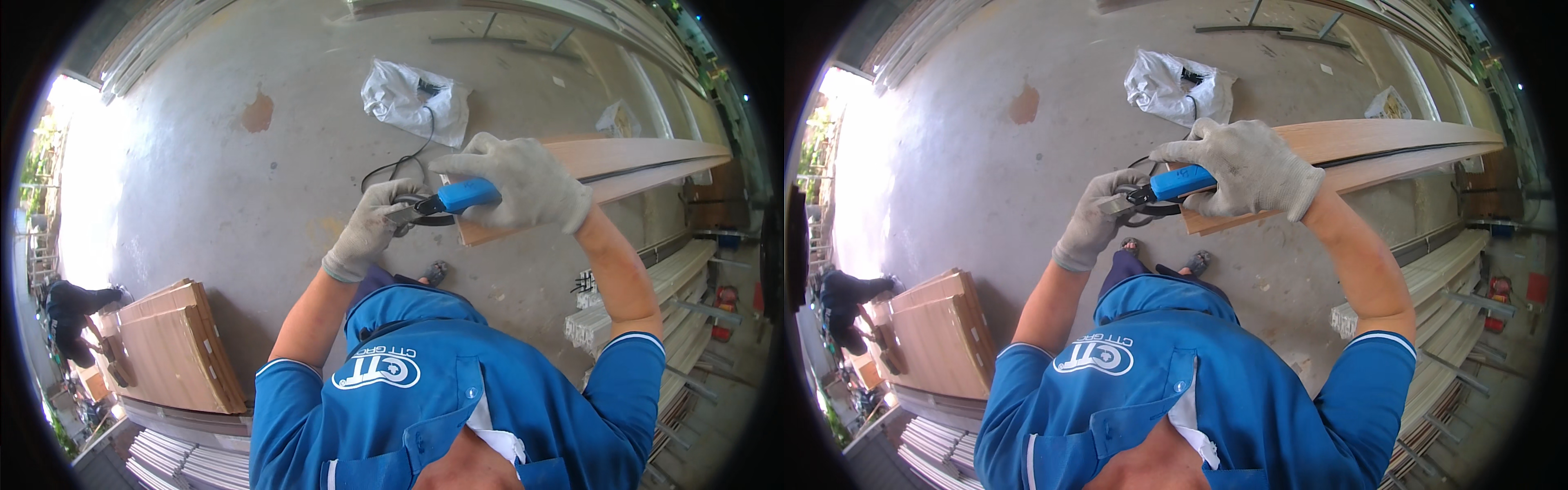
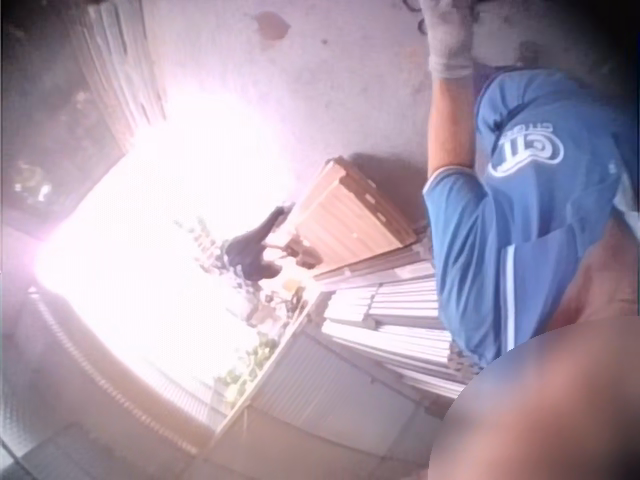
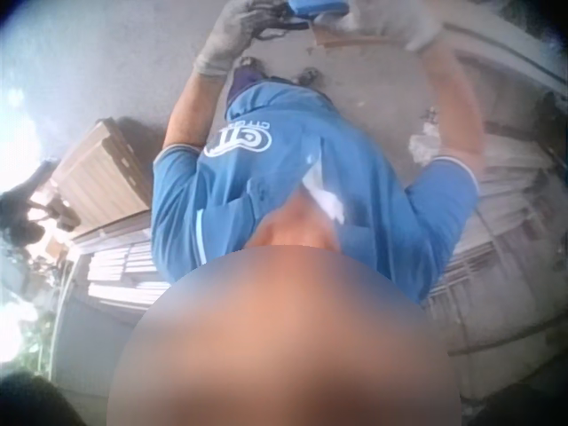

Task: The person installs black cables into grooves on long wooden planks using a blue-handled tool. They repeatedly position the cable, press it into the groove, and move along the plank to complete the installation.

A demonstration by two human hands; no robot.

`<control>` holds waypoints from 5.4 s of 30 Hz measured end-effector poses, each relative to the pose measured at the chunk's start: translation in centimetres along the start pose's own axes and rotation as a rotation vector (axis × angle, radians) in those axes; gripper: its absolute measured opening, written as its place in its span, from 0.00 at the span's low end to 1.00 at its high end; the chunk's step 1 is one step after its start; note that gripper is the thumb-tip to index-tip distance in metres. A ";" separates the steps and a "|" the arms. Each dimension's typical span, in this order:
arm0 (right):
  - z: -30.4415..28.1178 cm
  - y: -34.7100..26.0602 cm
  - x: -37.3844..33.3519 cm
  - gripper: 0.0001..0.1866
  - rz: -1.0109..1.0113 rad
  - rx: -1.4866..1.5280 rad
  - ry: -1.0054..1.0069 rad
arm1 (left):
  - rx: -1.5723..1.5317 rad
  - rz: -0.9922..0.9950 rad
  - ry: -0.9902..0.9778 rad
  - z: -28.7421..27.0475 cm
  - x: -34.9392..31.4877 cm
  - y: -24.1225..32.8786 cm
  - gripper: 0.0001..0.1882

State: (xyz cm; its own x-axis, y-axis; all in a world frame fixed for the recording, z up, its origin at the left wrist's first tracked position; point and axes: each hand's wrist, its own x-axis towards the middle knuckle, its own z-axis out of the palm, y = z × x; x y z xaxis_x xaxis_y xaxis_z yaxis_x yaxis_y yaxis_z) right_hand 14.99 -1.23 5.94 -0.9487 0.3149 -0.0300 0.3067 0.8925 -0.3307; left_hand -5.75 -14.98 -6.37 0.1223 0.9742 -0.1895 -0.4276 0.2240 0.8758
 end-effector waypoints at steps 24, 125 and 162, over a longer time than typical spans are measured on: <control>0.6 1.1 -3.0 0.22 0.244 1.010 0.988 | 0.185 0.167 0.263 -3.2 1.6 3.0 0.25; -16.5 29.4 -42.9 0.09 0.582 0.136 1.562 | 0.866 0.273 -0.697 44.9 41.6 4.9 0.13; -26.9 50.5 -47.7 0.15 0.006 0.955 1.183 | 0.590 0.651 1.013 5.4 15.8 21.2 0.22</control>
State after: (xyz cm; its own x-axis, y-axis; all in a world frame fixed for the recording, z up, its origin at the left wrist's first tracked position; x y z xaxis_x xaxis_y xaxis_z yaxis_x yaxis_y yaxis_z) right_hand 77.79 37.53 16.06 -0.1997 0.8015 0.5637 -0.2935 0.4999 -0.8148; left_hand -8.09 5.02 11.62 -0.7770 0.5459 0.3134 0.3246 -0.0791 0.9425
